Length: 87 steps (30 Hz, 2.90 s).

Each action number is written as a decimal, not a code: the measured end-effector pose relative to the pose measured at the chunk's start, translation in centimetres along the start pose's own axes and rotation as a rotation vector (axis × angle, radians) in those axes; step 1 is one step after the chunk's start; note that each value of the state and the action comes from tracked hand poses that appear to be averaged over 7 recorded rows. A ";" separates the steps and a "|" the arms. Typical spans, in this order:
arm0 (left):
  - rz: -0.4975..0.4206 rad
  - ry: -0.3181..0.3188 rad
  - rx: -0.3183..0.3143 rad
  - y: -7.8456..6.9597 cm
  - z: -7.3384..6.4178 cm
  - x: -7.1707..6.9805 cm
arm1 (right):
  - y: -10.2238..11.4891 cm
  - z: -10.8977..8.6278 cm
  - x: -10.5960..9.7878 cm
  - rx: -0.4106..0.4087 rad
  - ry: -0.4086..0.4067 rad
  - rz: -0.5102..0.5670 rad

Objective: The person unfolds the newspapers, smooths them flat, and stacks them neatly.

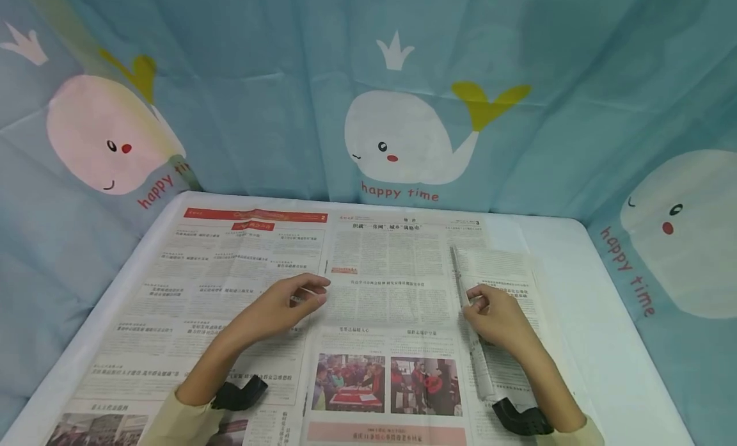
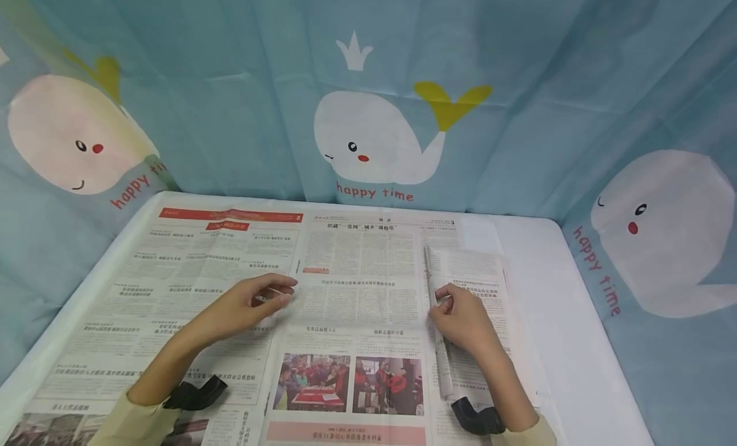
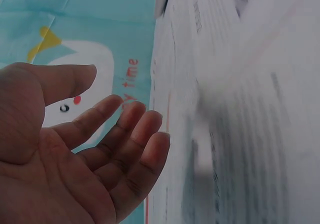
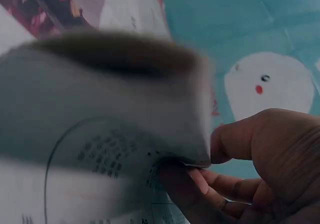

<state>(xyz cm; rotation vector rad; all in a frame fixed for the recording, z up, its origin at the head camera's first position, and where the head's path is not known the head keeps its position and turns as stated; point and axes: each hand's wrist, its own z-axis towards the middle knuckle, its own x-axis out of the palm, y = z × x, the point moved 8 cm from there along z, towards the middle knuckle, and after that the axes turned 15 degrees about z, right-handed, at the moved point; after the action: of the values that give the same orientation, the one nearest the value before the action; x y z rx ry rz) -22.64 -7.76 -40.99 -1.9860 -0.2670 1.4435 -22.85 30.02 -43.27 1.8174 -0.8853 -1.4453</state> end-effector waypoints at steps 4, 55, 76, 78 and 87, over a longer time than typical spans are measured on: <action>-0.027 0.031 0.018 -1.1 0.7 0.8 | 1.2 0.4 1.5 -0.007 0.010 0.047; -0.485 0.103 -0.044 -2.8 3.5 5.6 | 7.0 0.0 7.2 -0.181 0.047 0.332; -0.660 0.124 -0.083 -0.9 4.0 3.5 | 1.7 1.7 3.8 0.065 0.097 0.425; -0.659 0.127 -0.075 -0.8 4.0 3.2 | 1.5 1.8 4.0 0.074 0.134 0.476; -0.485 0.058 -0.072 -1.1 3.8 2.9 | 1.3 2.0 4.6 0.042 0.230 0.641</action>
<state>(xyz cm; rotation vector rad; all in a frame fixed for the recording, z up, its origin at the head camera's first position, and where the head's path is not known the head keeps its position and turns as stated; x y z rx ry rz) -24.74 -3.94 -43.25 -1.8460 -0.7277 1.0746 -24.24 25.39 -45.06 1.4873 -1.2338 -0.8044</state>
